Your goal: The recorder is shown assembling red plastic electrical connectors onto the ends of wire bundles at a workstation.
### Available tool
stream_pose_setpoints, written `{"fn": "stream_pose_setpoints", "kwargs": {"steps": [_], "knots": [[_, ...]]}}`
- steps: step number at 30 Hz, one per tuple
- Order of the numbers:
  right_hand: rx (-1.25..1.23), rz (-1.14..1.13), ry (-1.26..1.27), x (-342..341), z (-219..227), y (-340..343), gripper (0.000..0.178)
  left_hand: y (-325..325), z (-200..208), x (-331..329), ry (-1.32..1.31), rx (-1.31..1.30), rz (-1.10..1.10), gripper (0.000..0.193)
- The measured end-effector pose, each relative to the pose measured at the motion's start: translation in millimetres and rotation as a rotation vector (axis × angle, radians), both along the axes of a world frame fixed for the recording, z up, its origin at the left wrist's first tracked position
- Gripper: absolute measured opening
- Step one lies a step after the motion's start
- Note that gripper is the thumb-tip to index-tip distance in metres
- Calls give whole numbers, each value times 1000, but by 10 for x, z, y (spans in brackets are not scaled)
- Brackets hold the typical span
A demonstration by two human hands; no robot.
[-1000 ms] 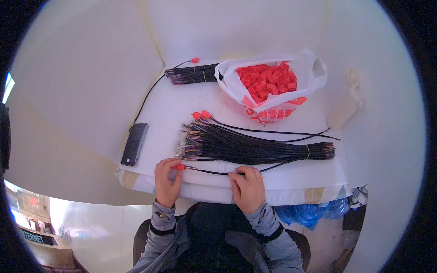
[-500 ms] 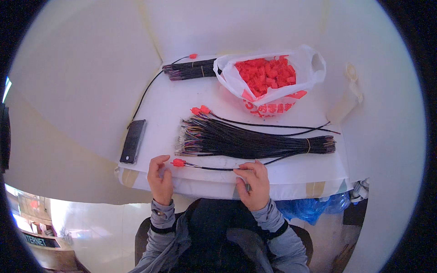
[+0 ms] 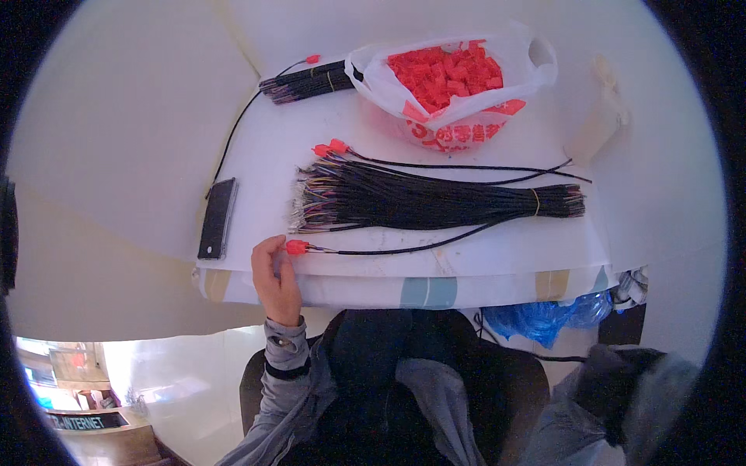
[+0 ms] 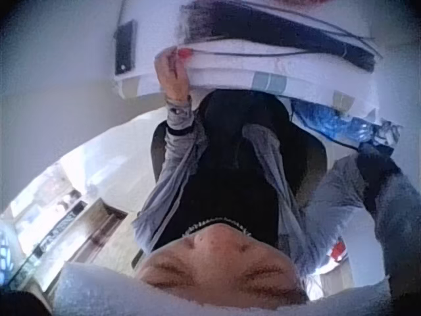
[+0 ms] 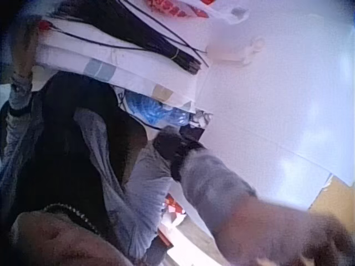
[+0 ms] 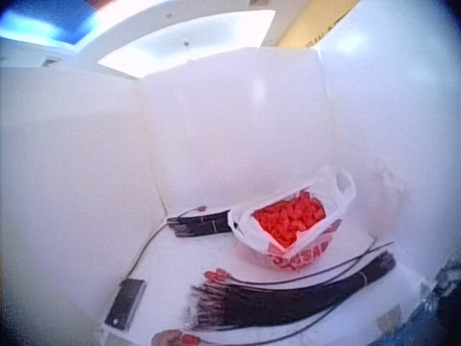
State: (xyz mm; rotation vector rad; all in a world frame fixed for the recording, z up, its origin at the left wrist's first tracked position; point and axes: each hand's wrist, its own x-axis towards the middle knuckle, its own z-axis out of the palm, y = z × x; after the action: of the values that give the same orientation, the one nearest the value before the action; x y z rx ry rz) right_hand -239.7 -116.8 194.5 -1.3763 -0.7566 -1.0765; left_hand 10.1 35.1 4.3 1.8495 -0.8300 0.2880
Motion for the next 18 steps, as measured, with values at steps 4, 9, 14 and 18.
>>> {"fn": "stream_pose_setpoints", "kwargs": {"steps": [4,9,14,18], "knots": [[34,191,210,259,-467,227,32,105,-38,49,-17,34,47,29],[44,233,311,301,-596,276,33,55,-32,29,5,34,29,29],[45,265,341,309,-566,231,34,46,-22,24,0,30,39,29],[40,300,352,322,-474,134,35,49,-22,45,96,-53,2,30]]}}
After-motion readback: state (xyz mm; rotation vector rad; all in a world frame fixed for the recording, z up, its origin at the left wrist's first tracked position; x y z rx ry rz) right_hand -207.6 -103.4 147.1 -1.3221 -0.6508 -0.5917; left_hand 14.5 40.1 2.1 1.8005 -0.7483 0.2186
